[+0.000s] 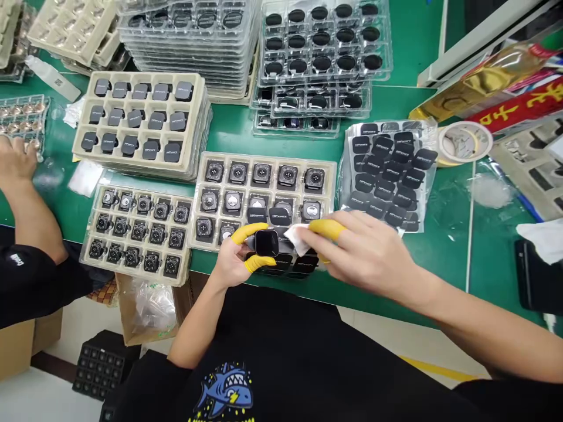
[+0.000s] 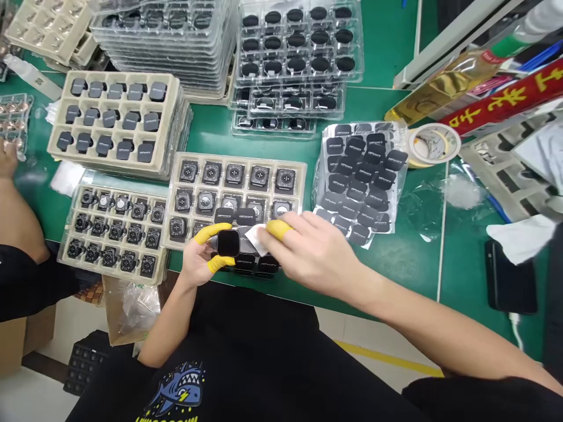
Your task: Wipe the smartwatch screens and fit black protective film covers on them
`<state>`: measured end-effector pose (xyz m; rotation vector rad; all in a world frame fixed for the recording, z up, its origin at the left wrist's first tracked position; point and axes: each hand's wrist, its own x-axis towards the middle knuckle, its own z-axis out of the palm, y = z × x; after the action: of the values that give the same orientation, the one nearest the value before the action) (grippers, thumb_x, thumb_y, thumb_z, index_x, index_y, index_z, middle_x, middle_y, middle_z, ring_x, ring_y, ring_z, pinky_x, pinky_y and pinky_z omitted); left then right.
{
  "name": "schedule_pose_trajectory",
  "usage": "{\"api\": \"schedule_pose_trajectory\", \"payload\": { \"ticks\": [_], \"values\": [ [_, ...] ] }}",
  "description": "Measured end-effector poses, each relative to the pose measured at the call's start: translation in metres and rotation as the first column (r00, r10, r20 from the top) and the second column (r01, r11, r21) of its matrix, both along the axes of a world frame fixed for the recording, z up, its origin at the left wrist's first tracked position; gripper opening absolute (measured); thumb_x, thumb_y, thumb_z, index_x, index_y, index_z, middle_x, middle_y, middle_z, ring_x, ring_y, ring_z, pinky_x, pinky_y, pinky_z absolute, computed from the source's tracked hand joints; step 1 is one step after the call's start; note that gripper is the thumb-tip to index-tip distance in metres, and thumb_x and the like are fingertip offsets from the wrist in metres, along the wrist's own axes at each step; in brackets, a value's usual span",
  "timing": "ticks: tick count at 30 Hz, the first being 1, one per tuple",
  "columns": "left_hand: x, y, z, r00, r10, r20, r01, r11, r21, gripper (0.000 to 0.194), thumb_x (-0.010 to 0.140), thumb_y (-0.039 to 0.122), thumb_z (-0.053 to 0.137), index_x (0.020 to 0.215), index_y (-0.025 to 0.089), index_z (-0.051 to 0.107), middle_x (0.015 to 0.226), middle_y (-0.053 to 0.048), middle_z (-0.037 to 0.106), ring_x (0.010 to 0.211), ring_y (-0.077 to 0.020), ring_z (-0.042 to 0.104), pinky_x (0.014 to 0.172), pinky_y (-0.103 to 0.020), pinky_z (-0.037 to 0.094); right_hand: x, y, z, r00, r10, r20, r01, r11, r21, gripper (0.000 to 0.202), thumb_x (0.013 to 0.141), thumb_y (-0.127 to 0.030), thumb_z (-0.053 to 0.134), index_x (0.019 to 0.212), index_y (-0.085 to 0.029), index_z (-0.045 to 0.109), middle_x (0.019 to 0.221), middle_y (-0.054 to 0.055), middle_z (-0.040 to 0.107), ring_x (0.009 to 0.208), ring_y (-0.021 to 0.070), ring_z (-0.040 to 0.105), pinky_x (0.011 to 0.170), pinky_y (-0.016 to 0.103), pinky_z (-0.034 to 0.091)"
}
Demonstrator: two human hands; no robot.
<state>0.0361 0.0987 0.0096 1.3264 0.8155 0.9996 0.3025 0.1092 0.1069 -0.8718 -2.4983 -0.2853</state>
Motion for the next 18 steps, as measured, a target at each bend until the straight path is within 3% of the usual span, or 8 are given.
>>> {"api": "schedule_pose_trajectory", "payload": {
  "ticks": [2, 5, 10, 14, 18],
  "values": [
    [0.001, 0.0, -0.001, 1.0, -0.009, 0.01, 0.009, 1.0, -0.008, 0.067, 0.087, 0.057, 0.095, 0.141, 0.022, 0.076, 0.106, -0.009, 0.087, 0.091, -0.0246, 0.087, 0.078, -0.033, 0.074, 0.004, -0.007, 0.005, 0.999, 0.003, -0.051, -0.003, 1.0, -0.004, 0.026, 0.103, -0.002, 0.06, 0.115, -0.015, 0.078, 0.089, 0.008, 0.075, 0.086, 0.0238, 0.064, 0.068, 0.037, 0.049],
    [-0.001, 0.001, -0.002, 0.999, -0.037, -0.014, 0.037, 0.999, -0.008, 0.068, 0.088, 0.061, 0.094, 0.141, 0.022, 0.076, 0.116, -0.012, 0.087, 0.099, -0.0274, 0.088, 0.084, -0.035, 0.075, -0.005, -0.015, 0.006, 0.989, 0.113, -0.096, -0.119, 0.991, -0.065, 0.025, 0.107, -0.004, 0.057, 0.118, -0.012, 0.079, 0.096, 0.01, 0.078, 0.094, 0.0249, 0.068, 0.071, 0.038, 0.051],
    [-0.007, 0.0, -0.003, 0.99, -0.09, -0.105, 0.098, 0.993, 0.065, 0.058, 0.097, 0.056, 0.085, 0.144, 0.022, 0.076, 0.119, -0.012, 0.087, 0.09, -0.0227, 0.086, 0.075, -0.028, 0.071, -0.032, -0.009, -0.006, 0.97, 0.227, -0.09, -0.233, 0.97, -0.064, 0.025, 0.111, -0.007, 0.056, 0.113, -0.013, 0.08, 0.085, 0.004, 0.075, 0.082, 0.0196, 0.063, 0.069, 0.037, 0.045],
    [-0.005, 0.0, -0.004, 0.994, -0.052, -0.099, 0.055, 0.998, 0.032, 0.062, 0.092, 0.053, 0.092, 0.143, 0.021, 0.076, 0.114, -0.01, 0.088, 0.081, -0.0196, 0.083, 0.07, -0.027, 0.069, -0.034, 0.009, -0.011, 0.983, 0.183, -0.005, -0.183, 0.983, -0.017, 0.021, 0.111, -0.012, 0.06, 0.113, -0.017, 0.08, 0.088, 0.005, 0.074, 0.085, 0.02, 0.063, 0.068, 0.037, 0.041],
    [0.0, 0.0, -0.001, 1.0, 0.018, -0.009, -0.019, 1.0, -0.004, 0.069, 0.085, 0.057, 0.098, 0.139, 0.019, 0.077, 0.105, -0.008, 0.087, 0.085, -0.021, 0.085, 0.076, -0.029, 0.072, -0.01, 0.016, -0.009, 0.997, 0.056, 0.043, -0.058, 0.998, 0.033, 0.019, 0.107, -0.007, 0.062, 0.107, -0.013, 0.08, 0.083, 0.008, 0.074, 0.081, 0.022, 0.06, 0.065, 0.036, 0.043]
  ]
}}
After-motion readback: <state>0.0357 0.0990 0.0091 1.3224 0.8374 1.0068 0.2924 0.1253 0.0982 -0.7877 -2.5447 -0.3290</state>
